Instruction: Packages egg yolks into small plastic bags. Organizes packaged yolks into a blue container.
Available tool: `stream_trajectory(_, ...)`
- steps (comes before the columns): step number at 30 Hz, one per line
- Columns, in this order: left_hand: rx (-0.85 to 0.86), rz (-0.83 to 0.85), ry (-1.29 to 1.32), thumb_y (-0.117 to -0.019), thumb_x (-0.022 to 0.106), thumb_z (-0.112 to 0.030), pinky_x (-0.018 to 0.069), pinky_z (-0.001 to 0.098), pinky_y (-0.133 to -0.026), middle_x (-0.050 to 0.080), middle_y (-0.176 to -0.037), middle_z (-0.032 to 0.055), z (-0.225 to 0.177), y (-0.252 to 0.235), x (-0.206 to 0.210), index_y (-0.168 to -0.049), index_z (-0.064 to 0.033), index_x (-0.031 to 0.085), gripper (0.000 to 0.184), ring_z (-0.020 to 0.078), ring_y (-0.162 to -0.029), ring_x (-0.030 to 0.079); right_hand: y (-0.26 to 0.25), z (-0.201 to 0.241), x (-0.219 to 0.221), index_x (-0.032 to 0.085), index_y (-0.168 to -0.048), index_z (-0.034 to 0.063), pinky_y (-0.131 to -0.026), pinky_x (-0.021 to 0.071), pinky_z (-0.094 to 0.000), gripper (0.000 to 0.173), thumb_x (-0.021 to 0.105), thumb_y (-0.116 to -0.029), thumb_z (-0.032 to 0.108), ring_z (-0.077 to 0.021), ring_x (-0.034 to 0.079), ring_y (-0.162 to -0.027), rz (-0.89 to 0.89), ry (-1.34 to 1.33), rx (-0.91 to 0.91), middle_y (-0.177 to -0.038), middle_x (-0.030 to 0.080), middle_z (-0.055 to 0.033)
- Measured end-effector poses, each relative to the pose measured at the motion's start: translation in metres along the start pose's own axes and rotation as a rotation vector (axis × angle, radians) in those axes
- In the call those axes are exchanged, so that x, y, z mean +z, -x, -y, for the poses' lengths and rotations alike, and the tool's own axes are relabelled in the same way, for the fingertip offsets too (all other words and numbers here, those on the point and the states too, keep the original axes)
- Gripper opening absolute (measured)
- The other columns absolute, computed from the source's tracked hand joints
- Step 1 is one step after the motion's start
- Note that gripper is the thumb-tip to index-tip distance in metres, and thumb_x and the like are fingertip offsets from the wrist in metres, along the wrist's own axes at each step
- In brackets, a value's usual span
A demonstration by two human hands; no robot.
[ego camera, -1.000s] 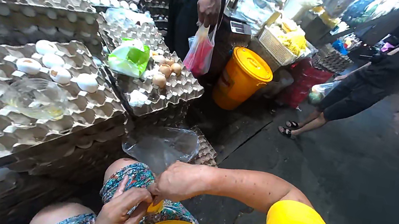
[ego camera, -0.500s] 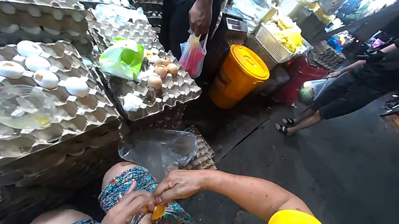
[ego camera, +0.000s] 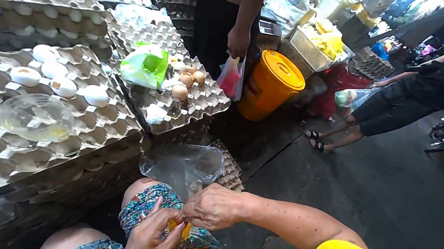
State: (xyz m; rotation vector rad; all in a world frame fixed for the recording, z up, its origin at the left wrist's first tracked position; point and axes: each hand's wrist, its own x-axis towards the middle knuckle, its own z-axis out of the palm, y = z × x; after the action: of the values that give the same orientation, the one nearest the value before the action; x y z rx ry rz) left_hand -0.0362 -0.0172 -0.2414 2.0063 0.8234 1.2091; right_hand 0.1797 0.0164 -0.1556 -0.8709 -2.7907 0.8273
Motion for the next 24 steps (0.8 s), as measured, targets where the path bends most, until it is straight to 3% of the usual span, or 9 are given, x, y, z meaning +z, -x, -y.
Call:
stream_trajectory(6,0.005,-0.043,-0.001,-0.0938,0.069,-0.019,0.0442,0.0374,-0.116,0.075,-0.095,0.0002,-0.002,0.002,0.003,-0.097,-0.008,0.072,0.012,0.0029,-0.099,0.071,0.007,-0.003,0.021,0.069,-0.083,-0.0057,-0.066,0.0513,-0.048,0.026,0.053,-0.0988,0.008,-0.0302,0.068,-0.073,-0.183,-0.212,0.045,-0.074,0.066,-0.0174)
stream_trajectory(11,0.02,-0.065,-0.043,-0.0921,0.069,-0.016,0.046,0.0379,-0.113,0.076,-0.093,0.0039,-0.005,0.004,0.006,-0.097,-0.0048,0.075,0.013,0.0065,-0.097,0.073,0.011,0.001,0.043,0.062,-0.073,-0.0069,-0.06,0.045,-0.0388,0.034,0.049,-0.0993,0.01,-0.0232,0.059,-0.063,-0.372,-0.375,0.088,-0.065,0.058,-0.0151)
stream_trajectory(17,0.049,-0.077,-0.113,-0.0925,0.066,-0.016,0.0465,0.0446,-0.112,0.077,-0.102,0.0062,-0.007,0.006,0.015,-0.096,-0.007,0.077,0.015,0.0136,-0.107,0.072,0.016,0.012,0.06,0.061,-0.072,-0.0033,-0.054,0.0367,-0.0195,0.034,0.047,-0.0992,0.011,-0.0005,0.046,-0.056,-0.531,-0.696,0.173,-0.06,0.05,0.0006)
stream_trajectory(20,0.042,-0.071,-0.112,-0.0915,0.063,-0.017,0.0458,0.0462,-0.112,0.078,-0.104,0.0067,-0.007,0.009,0.019,-0.092,-0.0079,0.076,0.016,0.0162,-0.116,0.07,0.016,0.018,0.067,0.062,-0.072,-0.0016,-0.054,0.0368,-0.0175,0.032,0.047,-0.0976,0.01,0.0023,0.045,-0.055,-0.567,-0.806,0.202,-0.06,0.05,0.0042)
stream_trajectory(24,0.01,-0.058,-0.04,-0.0913,0.061,-0.014,0.0468,0.0413,-0.112,0.077,-0.106,0.0066,-0.008,0.015,0.021,-0.094,-0.0066,0.073,0.014,0.0113,-0.117,0.068,0.013,0.024,0.068,0.061,-0.07,0.0053,-0.053,0.0361,-0.016,0.03,0.046,-0.0958,0.01,0.0046,0.045,-0.055,-0.579,-0.915,0.223,-0.06,0.049,0.01)
